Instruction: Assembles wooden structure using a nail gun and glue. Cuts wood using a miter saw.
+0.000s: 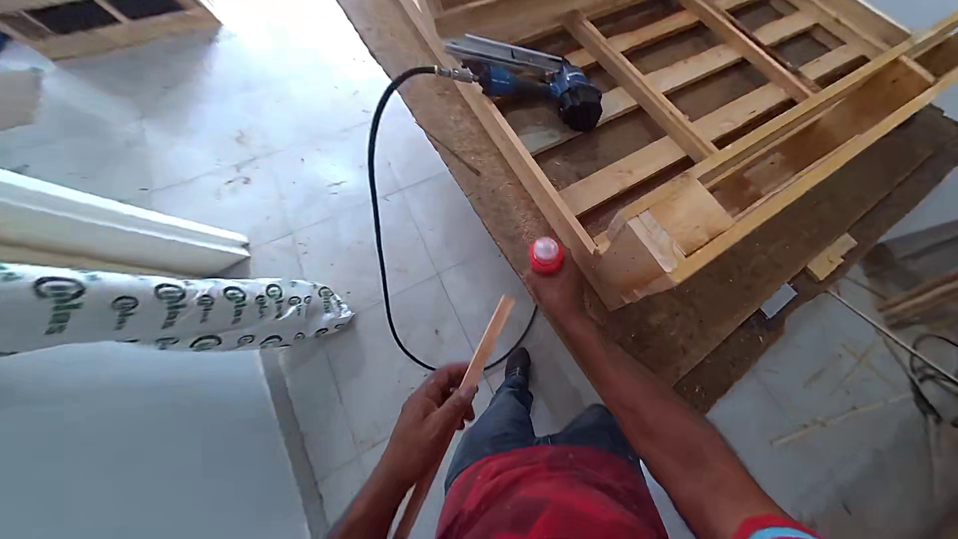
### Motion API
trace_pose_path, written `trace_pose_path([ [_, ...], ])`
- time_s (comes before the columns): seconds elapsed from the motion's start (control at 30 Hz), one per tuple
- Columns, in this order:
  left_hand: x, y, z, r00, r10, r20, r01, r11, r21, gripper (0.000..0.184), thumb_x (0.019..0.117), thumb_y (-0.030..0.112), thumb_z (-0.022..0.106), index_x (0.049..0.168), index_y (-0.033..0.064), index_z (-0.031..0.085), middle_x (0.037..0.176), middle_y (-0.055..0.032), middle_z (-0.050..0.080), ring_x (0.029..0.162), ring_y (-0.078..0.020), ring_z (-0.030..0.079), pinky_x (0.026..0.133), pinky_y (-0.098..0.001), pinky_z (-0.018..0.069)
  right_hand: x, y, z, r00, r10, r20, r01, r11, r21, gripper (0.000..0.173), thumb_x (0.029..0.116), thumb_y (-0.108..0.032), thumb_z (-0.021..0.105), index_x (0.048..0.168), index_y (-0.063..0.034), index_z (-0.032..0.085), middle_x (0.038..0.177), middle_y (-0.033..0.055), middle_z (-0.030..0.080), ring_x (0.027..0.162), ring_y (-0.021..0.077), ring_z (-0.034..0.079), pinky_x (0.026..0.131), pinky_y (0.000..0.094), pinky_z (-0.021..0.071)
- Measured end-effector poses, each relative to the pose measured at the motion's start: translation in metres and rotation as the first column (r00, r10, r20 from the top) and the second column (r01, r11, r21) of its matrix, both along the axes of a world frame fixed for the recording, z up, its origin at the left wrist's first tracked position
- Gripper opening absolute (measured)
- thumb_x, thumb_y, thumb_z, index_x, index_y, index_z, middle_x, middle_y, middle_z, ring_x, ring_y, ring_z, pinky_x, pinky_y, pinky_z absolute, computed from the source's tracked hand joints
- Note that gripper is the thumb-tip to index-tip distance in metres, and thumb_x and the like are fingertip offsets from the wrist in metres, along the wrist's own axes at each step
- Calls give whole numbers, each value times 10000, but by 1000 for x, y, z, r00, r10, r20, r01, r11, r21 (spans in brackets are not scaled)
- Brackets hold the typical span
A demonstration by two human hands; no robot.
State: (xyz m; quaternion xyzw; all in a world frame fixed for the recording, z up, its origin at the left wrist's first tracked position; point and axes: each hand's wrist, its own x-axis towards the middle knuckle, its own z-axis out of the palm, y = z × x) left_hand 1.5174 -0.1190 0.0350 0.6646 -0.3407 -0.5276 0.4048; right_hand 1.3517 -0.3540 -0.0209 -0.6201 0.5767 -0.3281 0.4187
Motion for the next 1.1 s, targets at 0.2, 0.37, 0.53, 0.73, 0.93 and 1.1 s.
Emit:
trace_pose_path([
  [0.2,11,-153,22,902,-431,9,431,902,36,438,1082,323,499,1519,340,502,1042,-26,738,699,-173,694,640,-382,620,-130,125,7,996,-84,-31,87,985,148,737,668,-328,968,1292,-91,654,1178,19,740,1097,113,704,991,363,608],
  [0.37,-41,-226,30,775,-631,-35,626,774,-98,470,1104,313,463,1571,354,427,1203,-63,697,693,-181,668,622,-394,593,-188,133,18,766,-587,-260,611,792,11,796,609,-208,967,1262,51,592,1088,138,735,1022,190,724,941,419,610],
  [0.53,-44,-249,34,670,-741,46,739,661,-134,482,1112,289,431,1588,359,389,1224,-73,687,707,-183,648,678,-422,579,-194,105,5,680,-704,-205,713,700,-40,784,669,-138,941,1335,-7,548,1160,120,710,1083,194,698,973,432,586],
  [0.73,-40,-266,54,550,-806,218,833,549,-68,525,1097,273,468,1604,352,357,1087,-77,722,801,-195,688,780,-466,585,-190,96,-4,669,-720,-184,729,684,-26,775,692,-125,936,1340,-7,527,1137,109,711,1047,168,710,954,396,599],
  [0.93,-38,-270,50,581,-799,157,814,575,-82,477,1066,244,544,1532,280,453,1205,-35,716,935,-168,718,845,-454,599,-198,108,-15,728,-681,-77,683,730,1,651,743,-63,884,1302,20,560,1115,117,722,1031,178,716,936,391,610],
  [1.1,-40,-268,46,599,-785,158,800,597,-62,419,1048,304,585,1433,158,506,1232,-28,709,1055,-144,707,928,-422,589,-204,112,-16,761,-638,-120,649,750,129,698,722,5,879,1326,36,531,1138,141,709,1036,191,713,927,382,617],
])
